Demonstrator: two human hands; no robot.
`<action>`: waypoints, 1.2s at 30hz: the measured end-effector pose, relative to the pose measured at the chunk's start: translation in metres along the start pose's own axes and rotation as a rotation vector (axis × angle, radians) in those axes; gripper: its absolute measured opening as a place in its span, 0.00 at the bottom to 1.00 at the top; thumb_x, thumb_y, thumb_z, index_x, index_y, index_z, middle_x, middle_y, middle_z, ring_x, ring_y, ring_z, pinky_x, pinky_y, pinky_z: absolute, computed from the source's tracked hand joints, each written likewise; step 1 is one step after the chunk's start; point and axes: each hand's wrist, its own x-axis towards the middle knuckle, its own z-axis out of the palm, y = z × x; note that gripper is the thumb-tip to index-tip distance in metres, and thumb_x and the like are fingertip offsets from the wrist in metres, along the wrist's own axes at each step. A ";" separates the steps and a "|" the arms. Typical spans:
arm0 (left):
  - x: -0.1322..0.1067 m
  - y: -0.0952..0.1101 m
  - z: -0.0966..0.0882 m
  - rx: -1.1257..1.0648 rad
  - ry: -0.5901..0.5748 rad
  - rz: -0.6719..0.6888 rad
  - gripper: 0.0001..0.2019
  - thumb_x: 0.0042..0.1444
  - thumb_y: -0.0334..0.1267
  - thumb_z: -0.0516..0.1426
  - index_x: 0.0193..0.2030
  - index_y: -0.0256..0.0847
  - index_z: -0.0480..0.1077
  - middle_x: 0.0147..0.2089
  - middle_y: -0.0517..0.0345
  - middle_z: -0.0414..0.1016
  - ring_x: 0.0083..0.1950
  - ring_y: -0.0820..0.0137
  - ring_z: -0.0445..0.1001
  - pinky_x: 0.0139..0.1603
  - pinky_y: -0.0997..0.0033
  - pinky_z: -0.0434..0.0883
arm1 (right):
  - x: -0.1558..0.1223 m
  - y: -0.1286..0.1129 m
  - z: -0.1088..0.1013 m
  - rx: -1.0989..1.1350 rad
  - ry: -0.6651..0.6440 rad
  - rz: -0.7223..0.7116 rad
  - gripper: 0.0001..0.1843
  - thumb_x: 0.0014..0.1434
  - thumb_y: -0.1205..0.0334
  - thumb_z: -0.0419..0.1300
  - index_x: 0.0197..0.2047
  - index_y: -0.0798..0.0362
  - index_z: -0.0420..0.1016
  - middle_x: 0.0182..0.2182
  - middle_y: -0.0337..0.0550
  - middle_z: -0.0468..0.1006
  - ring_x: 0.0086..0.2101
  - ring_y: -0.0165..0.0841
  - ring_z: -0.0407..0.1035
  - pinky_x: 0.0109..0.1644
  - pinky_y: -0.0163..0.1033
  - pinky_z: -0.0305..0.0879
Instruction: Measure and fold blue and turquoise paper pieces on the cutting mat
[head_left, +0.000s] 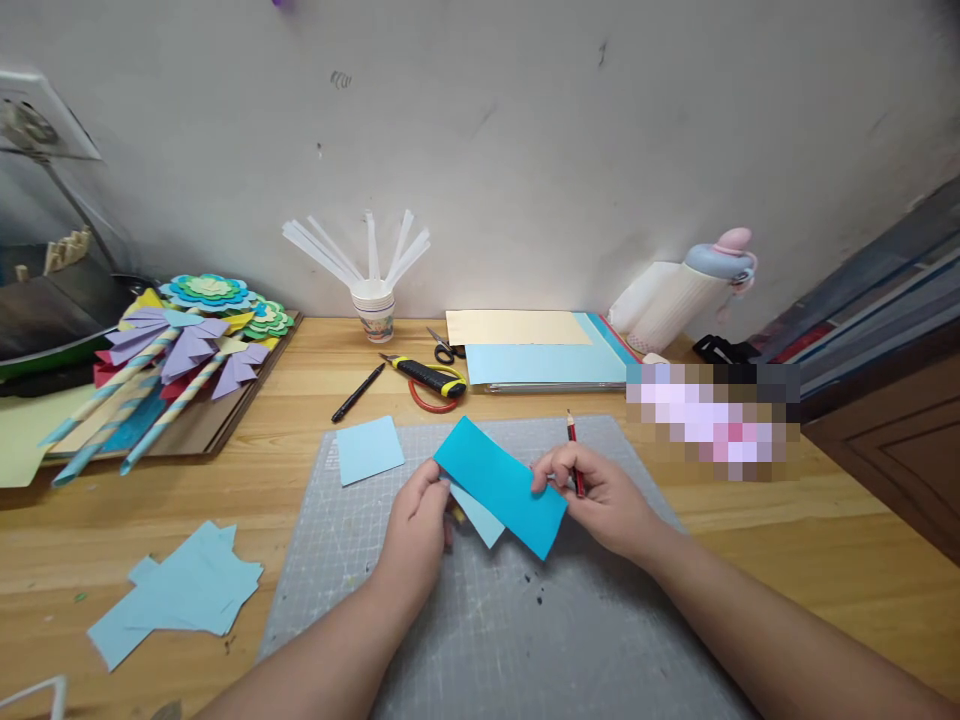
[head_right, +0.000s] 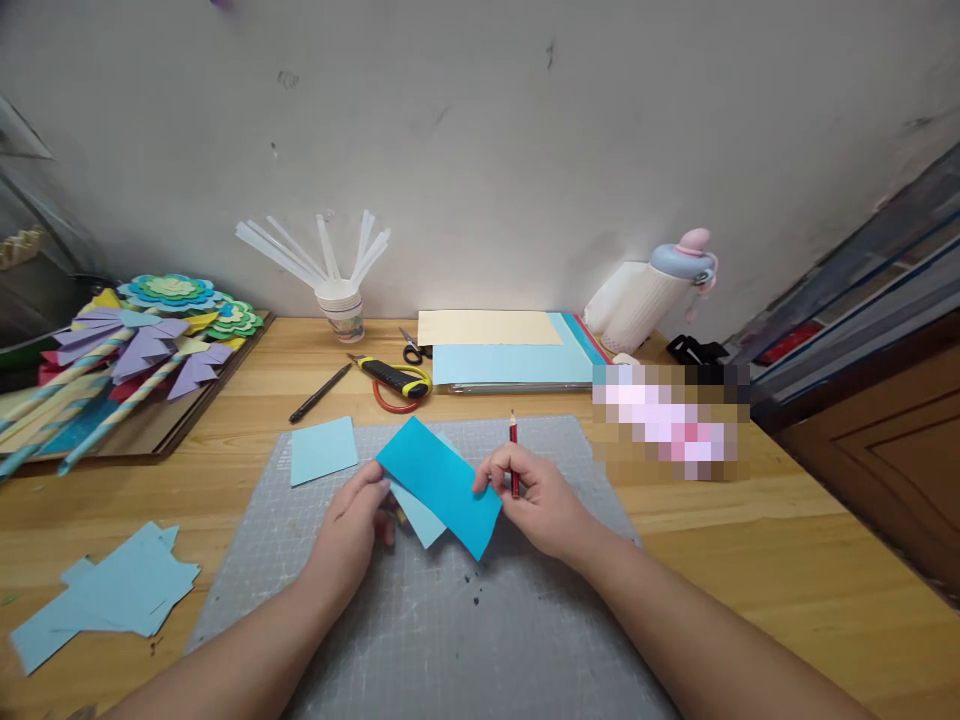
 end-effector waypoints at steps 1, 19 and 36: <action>0.000 0.000 0.000 -0.006 0.010 -0.011 0.12 0.55 0.47 0.48 0.29 0.42 0.63 0.24 0.65 0.64 0.19 0.75 0.62 0.21 0.73 0.62 | -0.001 0.000 0.001 0.006 -0.010 0.003 0.11 0.58 0.74 0.51 0.31 0.48 0.59 0.33 0.39 0.75 0.35 0.32 0.69 0.40 0.41 0.65; -0.002 0.002 0.001 0.013 -0.046 0.068 0.12 0.50 0.47 0.57 0.33 0.40 0.70 0.26 0.63 0.66 0.25 0.73 0.64 0.29 0.72 0.62 | 0.017 -0.001 0.000 -0.062 0.272 0.223 0.15 0.54 0.56 0.61 0.29 0.49 0.56 0.28 0.35 0.65 0.27 0.28 0.61 0.30 0.34 0.61; -0.007 0.003 0.000 0.135 -0.221 0.168 0.09 0.55 0.40 0.51 0.26 0.41 0.63 0.26 0.60 0.65 0.29 0.70 0.65 0.30 0.71 0.61 | 0.112 0.027 -0.066 -0.585 0.465 0.199 0.17 0.48 0.75 0.53 0.42 0.52 0.63 0.41 0.55 0.74 0.44 0.46 0.67 0.50 0.52 0.58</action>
